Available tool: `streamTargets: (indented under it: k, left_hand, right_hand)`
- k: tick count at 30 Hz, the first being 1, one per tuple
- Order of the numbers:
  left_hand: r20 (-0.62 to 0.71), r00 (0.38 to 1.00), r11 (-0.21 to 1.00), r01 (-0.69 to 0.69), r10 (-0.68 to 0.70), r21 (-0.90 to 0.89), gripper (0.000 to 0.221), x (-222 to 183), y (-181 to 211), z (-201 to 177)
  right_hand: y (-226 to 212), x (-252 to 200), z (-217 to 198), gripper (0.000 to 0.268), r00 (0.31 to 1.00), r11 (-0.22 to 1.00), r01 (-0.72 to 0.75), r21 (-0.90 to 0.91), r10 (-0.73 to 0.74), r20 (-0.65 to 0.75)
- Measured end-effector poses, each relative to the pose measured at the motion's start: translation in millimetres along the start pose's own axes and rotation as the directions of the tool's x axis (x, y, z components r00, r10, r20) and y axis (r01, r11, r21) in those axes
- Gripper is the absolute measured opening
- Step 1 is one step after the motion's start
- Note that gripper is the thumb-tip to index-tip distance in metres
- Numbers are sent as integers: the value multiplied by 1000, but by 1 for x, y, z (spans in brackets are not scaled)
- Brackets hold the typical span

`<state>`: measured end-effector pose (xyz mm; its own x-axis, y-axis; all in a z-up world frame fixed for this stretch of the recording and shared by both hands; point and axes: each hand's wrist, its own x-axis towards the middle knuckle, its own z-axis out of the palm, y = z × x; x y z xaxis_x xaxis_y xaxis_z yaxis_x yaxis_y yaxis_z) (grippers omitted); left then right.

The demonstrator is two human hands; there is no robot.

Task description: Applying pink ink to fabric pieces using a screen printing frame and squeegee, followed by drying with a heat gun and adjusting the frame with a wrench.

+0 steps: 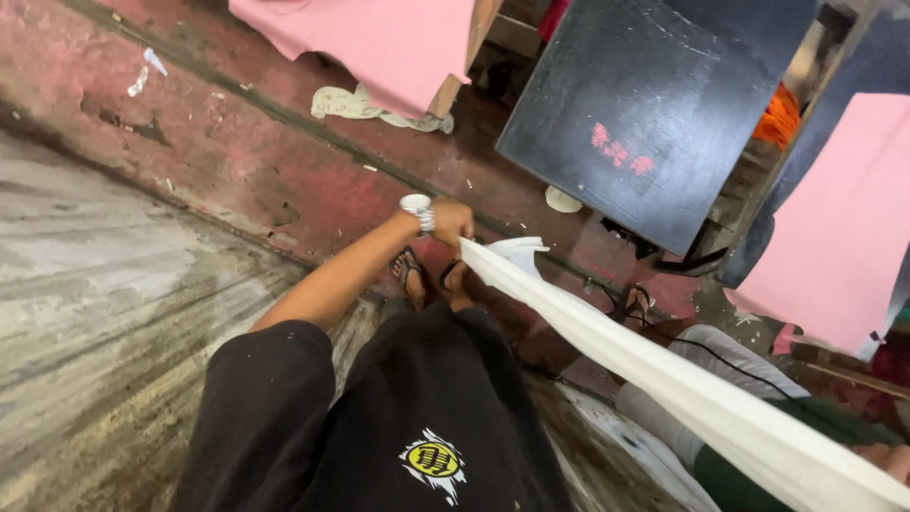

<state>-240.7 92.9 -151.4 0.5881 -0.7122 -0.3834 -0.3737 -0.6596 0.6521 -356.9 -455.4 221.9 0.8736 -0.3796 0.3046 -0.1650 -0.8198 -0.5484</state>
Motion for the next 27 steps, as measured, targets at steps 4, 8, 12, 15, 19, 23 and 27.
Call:
streamTargets:
  k: [4, 8, 12, 15, 19, 23, 27]
  left_hand:
    - [-78, 980, 983, 184, -186, -25, 31, -36, -7, -37]
    - [-434, 897, 875, -141, -85, -463, 30, -70, 66, -103]
    - [-628, 762, 658, -555, 157, -509, 28, -46, 167, -115]
    - [-475, 796, 752, -561, 375, -347, 27, -12, 233, -100]
    - [-352, 877, 904, -400, 328, -154, 46, -27, 238, -133]
    - [-103, 976, 962, -209, 194, -174, 57, -45, 187, -126]
    - [-270, 868, 847, -479, 418, -230, 49, -71, 213, -136]
  right_hand:
    - [193, -80, -19, 42, 997, 955, -76, -285, 66, -46]
    - [249, -128, -9, 45, 990, 837, -139, -530, 101, -100]
    - [32, -118, 94, 73, 971, 937, 227, -267, -197, 134]
    - [-205, -96, 145, 110, 868, 973, -56, 224, -63, 492]
    - [-98, -110, 217, 45, 838, 860, -82, 504, -214, 502]
    - [-74, -106, 178, 14, 851, 865, -219, 452, -57, 521]
    - [-104, -97, 177, 67, 666, 920, -81, 384, -237, 707]
